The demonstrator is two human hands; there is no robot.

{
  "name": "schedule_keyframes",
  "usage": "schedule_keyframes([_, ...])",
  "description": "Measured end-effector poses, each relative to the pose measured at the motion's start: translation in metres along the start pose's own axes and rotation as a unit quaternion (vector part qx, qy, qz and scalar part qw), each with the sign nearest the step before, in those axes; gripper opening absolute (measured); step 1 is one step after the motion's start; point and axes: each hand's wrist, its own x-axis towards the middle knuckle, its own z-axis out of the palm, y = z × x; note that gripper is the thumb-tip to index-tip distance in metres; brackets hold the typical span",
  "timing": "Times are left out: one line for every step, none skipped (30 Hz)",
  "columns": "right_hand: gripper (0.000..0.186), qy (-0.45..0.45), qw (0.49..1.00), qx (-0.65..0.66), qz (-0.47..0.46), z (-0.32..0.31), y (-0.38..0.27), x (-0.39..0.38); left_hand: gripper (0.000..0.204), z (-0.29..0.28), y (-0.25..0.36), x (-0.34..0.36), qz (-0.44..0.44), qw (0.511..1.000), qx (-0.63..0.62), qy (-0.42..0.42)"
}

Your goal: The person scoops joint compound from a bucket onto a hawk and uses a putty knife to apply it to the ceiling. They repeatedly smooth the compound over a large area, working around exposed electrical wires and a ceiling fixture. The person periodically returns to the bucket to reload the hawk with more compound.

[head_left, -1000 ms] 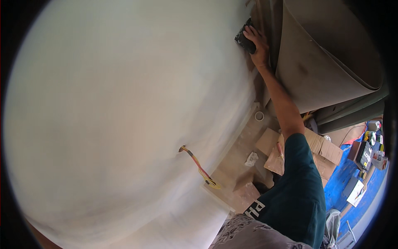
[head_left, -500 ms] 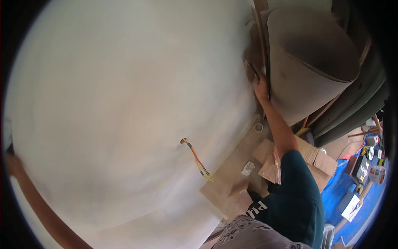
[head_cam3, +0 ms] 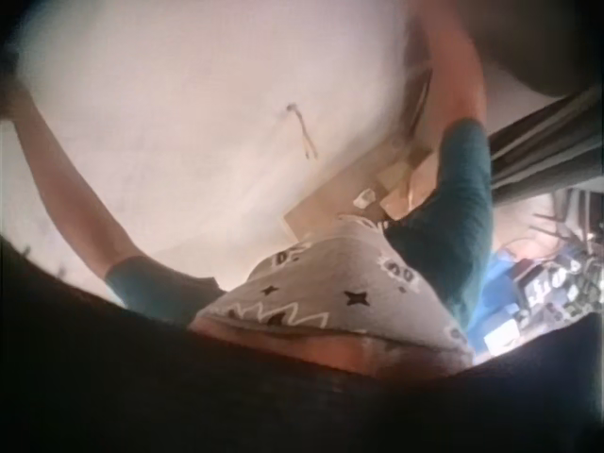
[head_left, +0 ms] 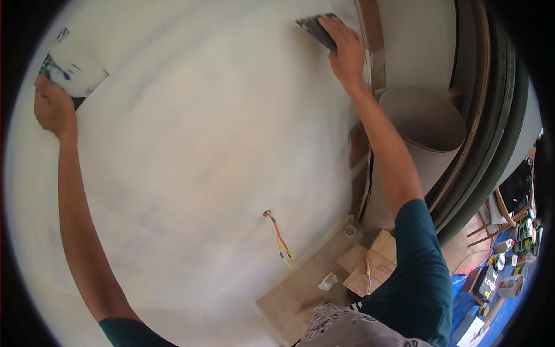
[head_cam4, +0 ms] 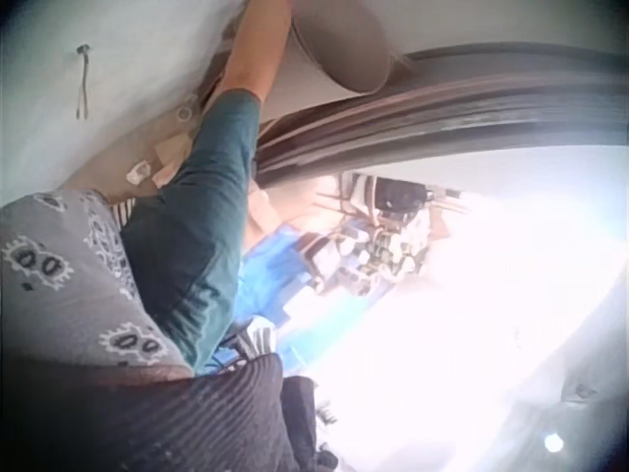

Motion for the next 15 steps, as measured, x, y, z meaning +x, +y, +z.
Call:
schedule_keyframes([0.065, -0.001, 1.000, -0.003, -0.009, 0.001, -0.003, 0.020, 0.064, -0.003, 0.003, 0.000, -0.019, 1.000, 0.001, -0.016])
schedule_keyframes([0.062, -0.001, 1.000, -0.001, -0.013, 0.002, -0.010, 0.040, 0.064, -0.007, 0.008, 0.001, -0.020, 1.000, 0.006, -0.005])
schedule_keyframes([0.060, -0.002, 1.000, 0.000, -0.018, 0.006, -0.016, 0.056, 0.064, -0.011, 0.007, 0.005, -0.014, 1.000, 0.012, -0.006])
schedule_keyframes([0.061, 0.002, 0.999, 0.008, -0.032, 0.012, -0.010, 0.069, 0.064, -0.014, 0.008, 0.009, -0.009, 1.000, 0.014, -0.005])
schedule_keyframes([0.064, -0.011, 0.998, 0.026, -0.054, 0.018, 0.004, 0.076, 0.064, -0.008, 0.010, 0.008, -0.009, 1.000, 0.009, -0.009])
schedule_keyframes([0.067, -0.023, 0.996, 0.042, -0.076, 0.022, 0.018, 0.080, 0.064, -0.004, 0.012, 0.007, -0.007, 1.000, -0.005, -0.009])
schedule_keyframes([0.070, -0.039, 0.993, 0.056, -0.096, 0.023, 0.030, 0.075, 0.065, 0.001, 0.010, 0.002, -0.008, 1.000, -0.020, -0.014])
schedule_keyframes([0.070, -0.059, 0.992, 0.059, -0.099, 0.025, 0.022, 0.064, 0.065, -0.002, 0.004, 0.001, -0.004, 1.000, -0.022, -0.019])
schedule_keyframes([0.070, -0.079, 0.990, 0.060, -0.102, 0.023, 0.014, 0.048, 0.065, -0.003, -0.004, 0.003, 0.006, 1.000, -0.016, -0.011])
schedule_keyframes([0.071, -0.096, 0.988, 0.065, -0.102, 0.021, 0.003, 0.032, 0.066, -0.008, -0.012, 0.012, 0.022, 1.000, -0.008, -0.004])
schedule_keyframes([0.068, -0.105, 0.987, 0.071, -0.094, 0.019, 0.003, 0.014, 0.066, -0.006, -0.019, 0.013, 0.030, 1.000, -0.008, 0.000])
schedule_keyframes([0.066, -0.114, 0.987, 0.077, -0.086, 0.017, 0.002, -0.003, 0.068, -0.006, -0.026, 0.014, 0.007, 1.000, -0.002, -0.019])
schedule_keyframes([0.063, -0.126, 0.986, 0.080, -0.081, 0.014, 0.005, -0.021, 0.068, 0.000, -0.029, 0.009, 0.006, 1.000, -0.012, -0.023])
schedule_keyframes([0.059, -0.129, 0.986, 0.073, -0.071, 0.013, 0.008, -0.041, 0.068, 0.001, -0.029, 0.009, 0.010, 1.000, -0.017, -0.024])
schedule_keyframes([0.055, -0.133, 0.987, 0.066, -0.061, 0.009, 0.014, -0.062, 0.068, 0.003, -0.030, 0.009, 0.014, 0.999, -0.021, -0.026])
